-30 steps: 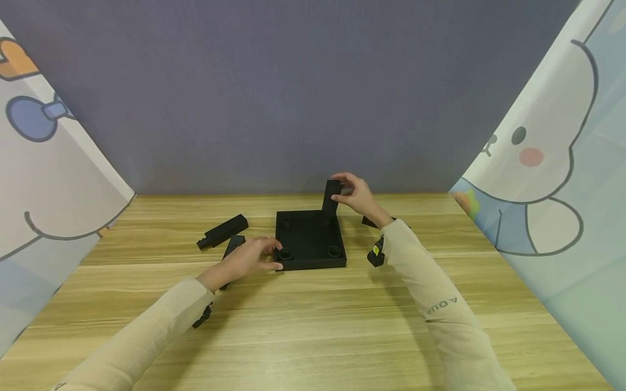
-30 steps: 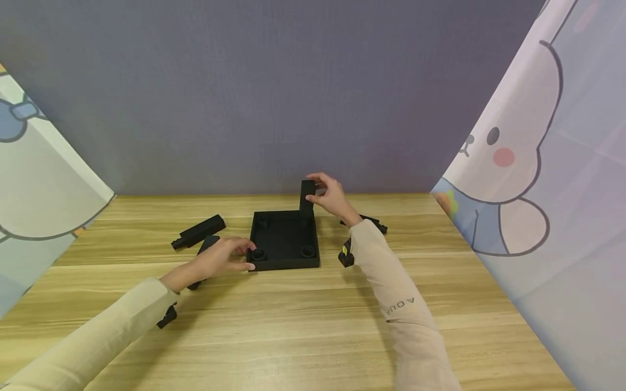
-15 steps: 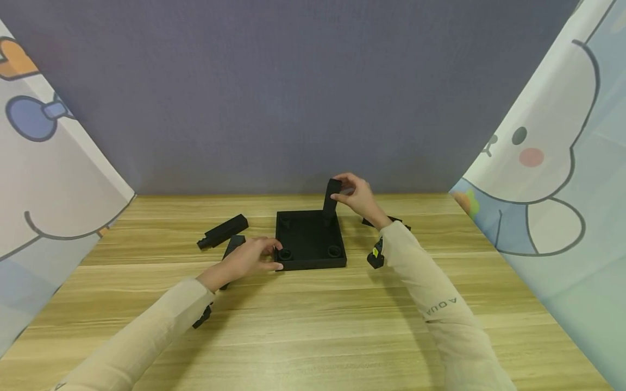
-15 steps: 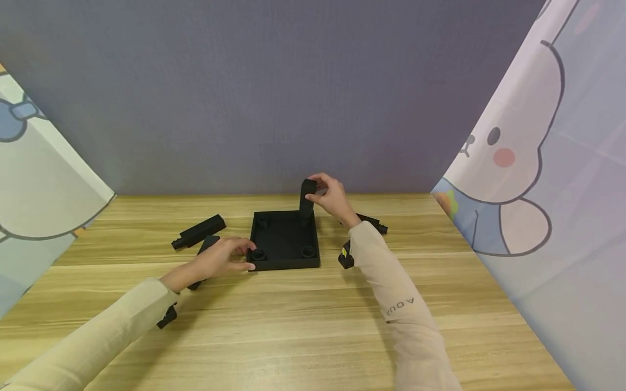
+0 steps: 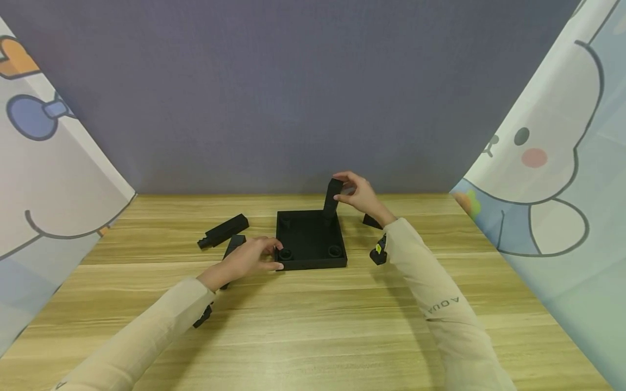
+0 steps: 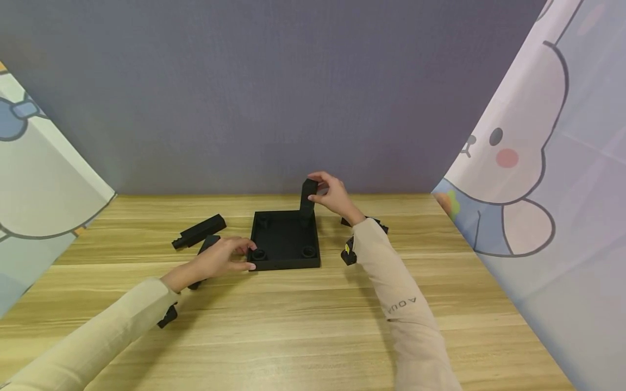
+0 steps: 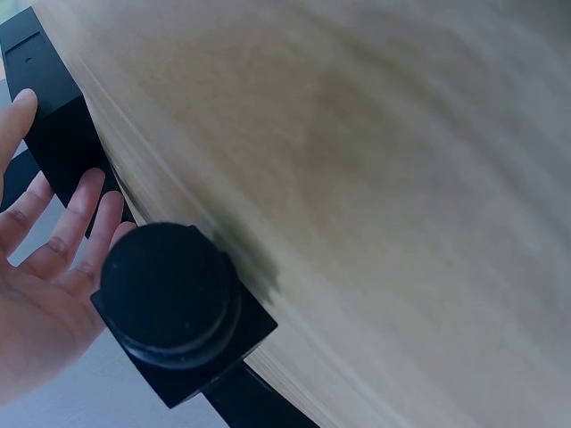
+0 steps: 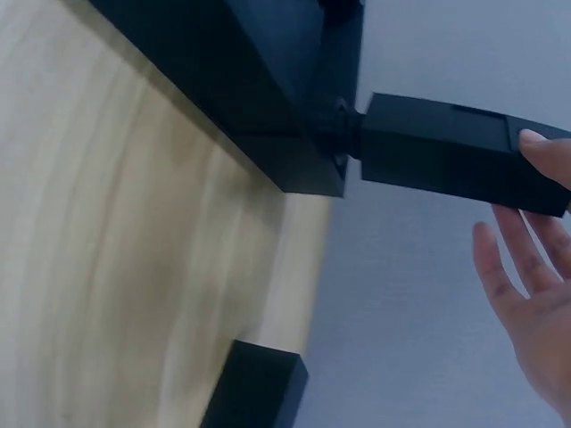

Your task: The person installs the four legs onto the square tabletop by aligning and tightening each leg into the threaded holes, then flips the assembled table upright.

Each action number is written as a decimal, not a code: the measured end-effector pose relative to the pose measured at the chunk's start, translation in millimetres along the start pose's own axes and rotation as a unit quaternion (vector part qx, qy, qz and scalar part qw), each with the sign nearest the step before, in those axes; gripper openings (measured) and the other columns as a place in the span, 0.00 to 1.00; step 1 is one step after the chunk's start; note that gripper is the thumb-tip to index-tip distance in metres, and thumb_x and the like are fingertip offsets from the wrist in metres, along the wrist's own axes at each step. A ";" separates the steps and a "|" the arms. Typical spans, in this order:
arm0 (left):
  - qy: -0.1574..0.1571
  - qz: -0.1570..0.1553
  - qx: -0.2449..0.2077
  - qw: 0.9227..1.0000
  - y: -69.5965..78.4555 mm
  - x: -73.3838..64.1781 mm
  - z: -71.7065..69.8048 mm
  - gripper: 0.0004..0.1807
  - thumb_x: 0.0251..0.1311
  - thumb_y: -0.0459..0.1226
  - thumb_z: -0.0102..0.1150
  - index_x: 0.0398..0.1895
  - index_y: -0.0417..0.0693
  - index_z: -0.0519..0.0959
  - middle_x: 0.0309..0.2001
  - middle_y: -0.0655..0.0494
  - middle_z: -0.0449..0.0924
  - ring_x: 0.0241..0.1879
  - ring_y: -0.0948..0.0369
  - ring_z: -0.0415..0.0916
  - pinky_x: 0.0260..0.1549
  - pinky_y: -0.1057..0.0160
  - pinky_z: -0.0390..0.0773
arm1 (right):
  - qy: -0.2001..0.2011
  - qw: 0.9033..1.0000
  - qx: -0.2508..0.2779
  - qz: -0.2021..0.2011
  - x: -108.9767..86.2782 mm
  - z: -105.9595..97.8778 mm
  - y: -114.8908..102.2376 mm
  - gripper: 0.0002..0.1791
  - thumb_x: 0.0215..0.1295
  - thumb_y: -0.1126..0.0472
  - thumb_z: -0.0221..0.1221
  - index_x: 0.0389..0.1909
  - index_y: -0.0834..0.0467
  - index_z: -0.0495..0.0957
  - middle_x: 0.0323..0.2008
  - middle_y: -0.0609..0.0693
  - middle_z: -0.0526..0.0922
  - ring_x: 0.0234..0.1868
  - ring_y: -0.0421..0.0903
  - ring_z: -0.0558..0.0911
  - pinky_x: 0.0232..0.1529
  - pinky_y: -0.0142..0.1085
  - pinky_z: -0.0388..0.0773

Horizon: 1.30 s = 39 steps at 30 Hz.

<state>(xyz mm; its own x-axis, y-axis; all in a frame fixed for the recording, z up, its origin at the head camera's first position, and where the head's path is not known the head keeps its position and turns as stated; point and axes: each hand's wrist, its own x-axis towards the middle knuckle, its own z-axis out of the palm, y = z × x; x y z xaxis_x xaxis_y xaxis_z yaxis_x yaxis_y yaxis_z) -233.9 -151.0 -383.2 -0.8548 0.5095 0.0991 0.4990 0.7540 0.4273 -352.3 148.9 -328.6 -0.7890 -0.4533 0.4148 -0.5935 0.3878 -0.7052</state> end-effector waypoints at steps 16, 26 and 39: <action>0.000 0.004 -0.001 1.000 -0.7 0.1 -1.3 0.22 0.51 0.50 0.64 0.47 0.51 0.76 0.41 0.56 0.79 0.40 0.59 0.78 0.37 0.61 0.77 | -0.009 0.998 -0.032 0.047 2.2 -0.4 -8.3 0.29 0.54 0.63 0.64 0.58 0.60 0.69 0.55 0.57 0.73 0.47 0.55 0.77 0.42 0.46 0.76; 0.000 0.004 -0.003 1.000 -0.2 0.1 -0.9 0.22 0.51 0.49 0.64 0.47 0.51 0.76 0.41 0.56 0.79 0.40 0.59 0.78 0.37 0.60 0.77 | 0.028 0.998 -0.031 0.044 -0.4 6.3 -4.7 0.29 0.54 0.62 0.65 0.57 0.62 0.68 0.54 0.57 0.73 0.49 0.54 0.76 0.46 0.46 0.76; -0.002 -0.001 -0.003 1.000 0.9 0.0 -0.8 0.21 0.51 0.50 0.64 0.47 0.52 0.76 0.40 0.56 0.79 0.39 0.60 0.77 0.37 0.60 0.77 | -0.030 0.999 -0.025 0.024 4.9 -1.9 -3.3 0.28 0.56 0.67 0.62 0.58 0.59 0.68 0.54 0.58 0.72 0.49 0.54 0.75 0.46 0.47 0.76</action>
<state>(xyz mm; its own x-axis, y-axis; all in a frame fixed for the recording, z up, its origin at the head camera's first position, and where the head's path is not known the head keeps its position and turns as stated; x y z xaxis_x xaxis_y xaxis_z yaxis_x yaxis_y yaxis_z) -233.6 -150.6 -382.2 -0.8552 0.5095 0.0953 0.4965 0.7524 0.4329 -354.5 146.9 -323.2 -0.8062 -0.4803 0.3455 -0.5643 0.4491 -0.6927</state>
